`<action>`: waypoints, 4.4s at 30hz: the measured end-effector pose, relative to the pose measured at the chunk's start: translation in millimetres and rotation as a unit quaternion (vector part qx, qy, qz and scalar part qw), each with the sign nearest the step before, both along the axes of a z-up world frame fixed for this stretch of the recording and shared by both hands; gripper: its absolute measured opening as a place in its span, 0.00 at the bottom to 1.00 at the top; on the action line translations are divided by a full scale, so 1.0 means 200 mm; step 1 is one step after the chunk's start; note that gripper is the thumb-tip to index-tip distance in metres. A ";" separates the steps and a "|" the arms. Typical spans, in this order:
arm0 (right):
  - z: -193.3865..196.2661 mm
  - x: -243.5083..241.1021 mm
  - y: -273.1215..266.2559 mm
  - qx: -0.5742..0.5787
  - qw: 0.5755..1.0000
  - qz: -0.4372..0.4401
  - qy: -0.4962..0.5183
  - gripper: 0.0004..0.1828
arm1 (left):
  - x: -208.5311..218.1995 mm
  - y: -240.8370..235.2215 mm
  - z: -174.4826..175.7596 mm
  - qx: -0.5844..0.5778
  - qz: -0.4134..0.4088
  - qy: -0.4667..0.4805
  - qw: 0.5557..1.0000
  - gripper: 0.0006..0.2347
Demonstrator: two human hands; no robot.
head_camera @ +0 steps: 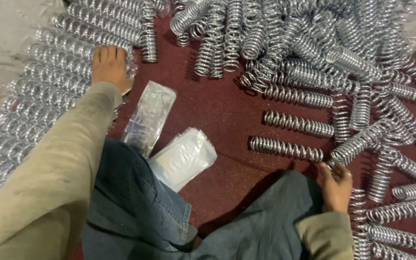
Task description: The person picks up metal springs one by one from a pile on the floor and places each spring into a small individual plastic bag.
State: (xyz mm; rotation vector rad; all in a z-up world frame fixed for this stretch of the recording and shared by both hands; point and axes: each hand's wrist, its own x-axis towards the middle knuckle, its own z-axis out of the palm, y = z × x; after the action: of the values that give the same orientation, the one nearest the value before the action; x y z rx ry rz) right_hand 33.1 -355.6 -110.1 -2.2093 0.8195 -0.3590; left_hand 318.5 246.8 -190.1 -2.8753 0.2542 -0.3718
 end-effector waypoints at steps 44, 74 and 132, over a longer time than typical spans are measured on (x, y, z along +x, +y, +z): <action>0.99 -0.20 1.29 0.012 0.886 0.349 -0.304 0.05 | -1.38 -0.69 1.28 -0.293 -0.417 -0.209 0.835 0.04; 0.63 -0.15 1.00 0.122 0.935 0.316 -0.106 0.07 | -1.53 -1.13 0.83 -0.816 -0.051 0.278 0.505 0.08; 0.57 -0.34 1.08 -0.058 0.928 0.367 -0.030 0.32 | -1.58 -1.21 0.54 -0.533 -0.294 0.152 0.778 0.24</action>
State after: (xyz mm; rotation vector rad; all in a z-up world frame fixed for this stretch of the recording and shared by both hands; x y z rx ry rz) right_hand -35.9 -140.2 3.5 -2.4138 -0.1007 -0.0992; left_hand 3.4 4.4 -82.4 -3.8884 1.4502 -0.1393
